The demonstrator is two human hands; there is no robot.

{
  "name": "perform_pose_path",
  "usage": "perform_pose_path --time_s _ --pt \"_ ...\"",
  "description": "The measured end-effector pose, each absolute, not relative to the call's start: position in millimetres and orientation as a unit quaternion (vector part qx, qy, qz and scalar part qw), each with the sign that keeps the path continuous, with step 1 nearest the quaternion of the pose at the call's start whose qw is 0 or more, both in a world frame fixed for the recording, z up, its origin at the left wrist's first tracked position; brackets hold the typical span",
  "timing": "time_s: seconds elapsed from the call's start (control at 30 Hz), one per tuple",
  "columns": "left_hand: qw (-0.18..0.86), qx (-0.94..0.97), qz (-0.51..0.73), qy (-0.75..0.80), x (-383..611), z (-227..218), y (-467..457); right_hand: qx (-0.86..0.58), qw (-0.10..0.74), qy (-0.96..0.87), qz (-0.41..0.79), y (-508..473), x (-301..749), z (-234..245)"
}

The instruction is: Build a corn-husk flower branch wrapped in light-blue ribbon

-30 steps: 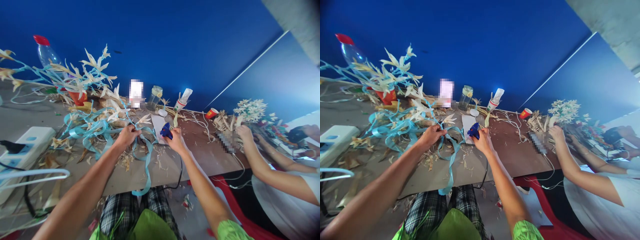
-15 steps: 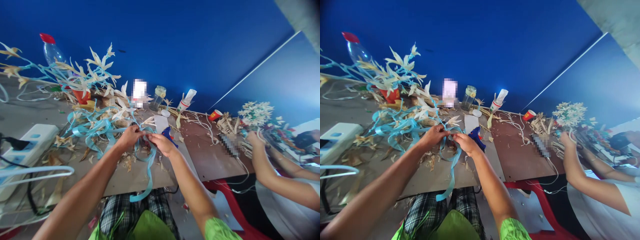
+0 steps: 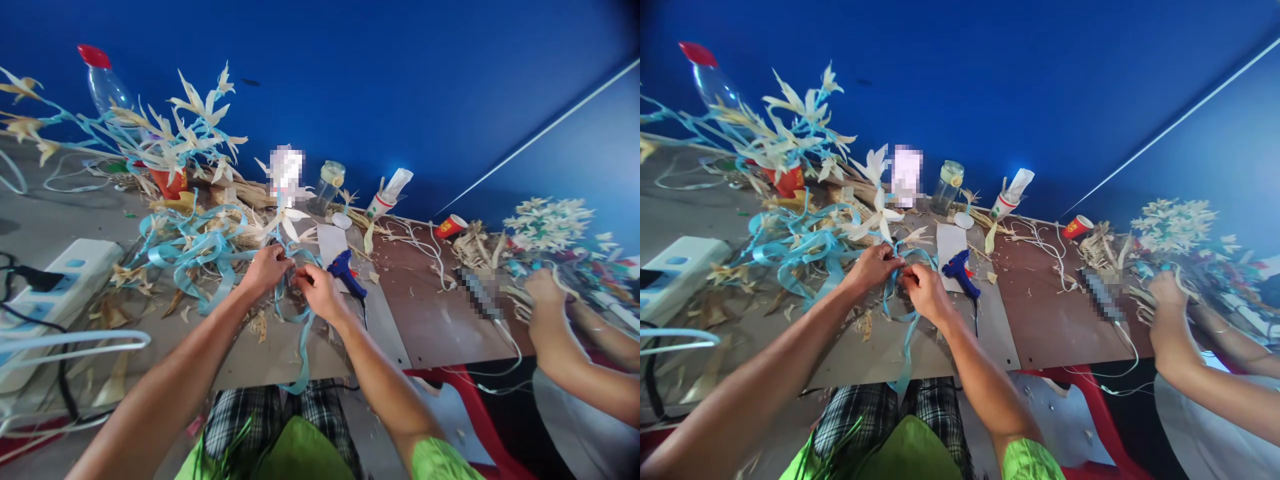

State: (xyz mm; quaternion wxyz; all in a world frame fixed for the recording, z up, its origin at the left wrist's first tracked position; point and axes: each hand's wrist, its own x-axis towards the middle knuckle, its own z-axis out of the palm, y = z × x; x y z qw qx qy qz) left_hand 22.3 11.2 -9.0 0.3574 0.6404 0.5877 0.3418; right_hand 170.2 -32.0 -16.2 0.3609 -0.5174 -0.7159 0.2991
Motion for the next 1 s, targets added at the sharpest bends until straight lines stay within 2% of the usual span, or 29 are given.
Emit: perform_pose_path --time_s 0.23,0.43,0.5,0.67,0.73,1.0 --pt "0.373 0.620 0.380 0.577 28 -11 9 -0.500 0.332 -0.792 0.109 -41 167 -19" --pt "0.393 0.591 0.440 0.550 34 -13 6 -0.516 0.321 -0.790 0.075 -49 157 -15" --pt "0.446 0.556 0.454 0.535 35 -11 5 -0.511 0.326 -0.791 0.079 -51 155 -15" --pt "0.728 0.358 0.447 0.378 29 1 2 -0.464 0.396 -0.788 0.084 -51 158 -15" --pt "0.789 0.291 0.429 0.330 25 5 1 -0.458 0.419 -0.780 0.082 -49 162 -14" --pt "0.816 0.312 0.411 0.262 15 2 4 -0.451 0.447 -0.759 0.141 -45 171 -9"
